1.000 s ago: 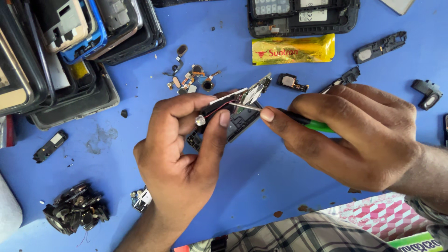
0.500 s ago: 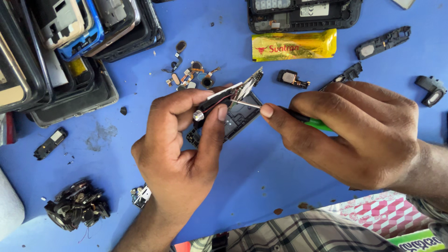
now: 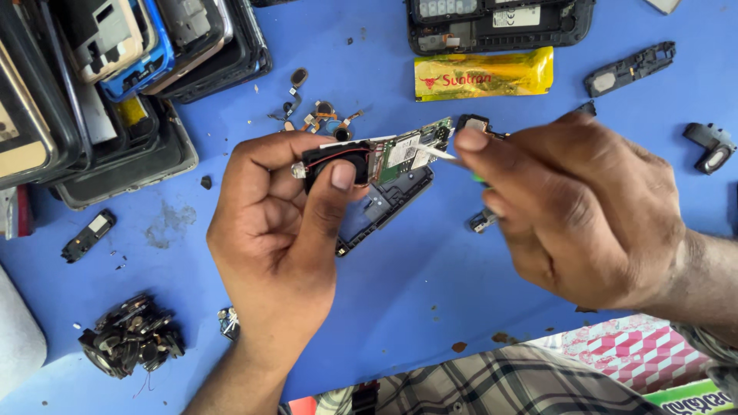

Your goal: The person uses a screwdriver to remove screws from the back of a mobile phone, then pries open the casing and separates the internal components. They continue to remove screws and detach the screen assembly from the phone body.

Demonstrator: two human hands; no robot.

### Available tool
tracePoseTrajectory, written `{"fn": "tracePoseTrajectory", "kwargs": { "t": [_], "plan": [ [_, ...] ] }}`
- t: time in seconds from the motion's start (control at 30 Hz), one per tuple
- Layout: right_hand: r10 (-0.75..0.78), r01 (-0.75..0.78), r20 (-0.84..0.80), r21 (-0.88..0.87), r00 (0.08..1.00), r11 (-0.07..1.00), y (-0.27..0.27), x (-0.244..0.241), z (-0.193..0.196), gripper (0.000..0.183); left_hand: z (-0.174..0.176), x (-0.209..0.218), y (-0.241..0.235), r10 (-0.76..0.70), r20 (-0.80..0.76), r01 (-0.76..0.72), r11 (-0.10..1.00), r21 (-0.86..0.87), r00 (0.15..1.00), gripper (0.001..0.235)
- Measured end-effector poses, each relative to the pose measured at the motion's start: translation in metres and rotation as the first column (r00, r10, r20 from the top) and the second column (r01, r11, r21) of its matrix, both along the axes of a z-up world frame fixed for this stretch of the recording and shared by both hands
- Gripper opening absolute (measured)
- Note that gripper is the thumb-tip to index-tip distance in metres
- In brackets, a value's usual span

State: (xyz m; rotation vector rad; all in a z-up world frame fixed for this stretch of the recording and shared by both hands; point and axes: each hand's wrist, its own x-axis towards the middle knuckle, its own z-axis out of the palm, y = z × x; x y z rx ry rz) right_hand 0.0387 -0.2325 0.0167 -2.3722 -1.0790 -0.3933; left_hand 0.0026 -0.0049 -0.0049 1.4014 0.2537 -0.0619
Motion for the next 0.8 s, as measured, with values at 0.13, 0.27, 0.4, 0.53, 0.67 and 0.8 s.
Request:
{"fn": "tracePoseTrajectory", "kwargs": {
  "t": [0.13, 0.27, 0.4, 0.53, 0.67, 0.8],
  "plan": [
    [-0.021, 0.022, -0.039, 0.02, 0.999, 1.0, -0.002, 0.004, -0.007, 0.024, -0.002, -0.001, 0.005, -0.087, 0.06, 0.089, 0.995, -0.037, 0.994, 0.018],
    [-0.086, 0.094, -0.165, 0.04, 0.983, 0.995, -0.002, 0.006, -0.008, 0.028, -0.003, -0.002, 0.004, -0.13, 0.029, 0.132, 0.985, -0.112, 0.991, 0.022],
    [-0.05, 0.088, -0.317, 0.105, 0.947, 0.991, -0.002, 0.01, -0.003, 0.057, -0.001, -0.002, 0.005, -0.149, 0.008, 0.149, 0.979, -0.137, 0.989, 0.023],
    [-0.044, 0.099, -0.445, 0.102, 0.895, 0.99, -0.001, 0.015, -0.006, 0.046, 0.002, -0.003, 0.004, -0.164, 0.038, 0.167, 0.982, -0.092, 0.986, 0.023],
    [-0.111, 0.146, -0.515, 0.028, 0.85, 0.989, -0.005, 0.016, -0.011, 0.031, 0.002, -0.005, 0.003, -0.169, 0.075, 0.169, 0.986, 0.002, 0.983, 0.023],
    [-0.101, 0.144, -0.49, 0.051, 0.866, 0.988, -0.007, 0.016, -0.012, 0.029, -0.001, -0.005, 0.002, -0.156, 0.079, 0.157, 0.988, 0.003, 0.985, 0.022]
  ]
}}
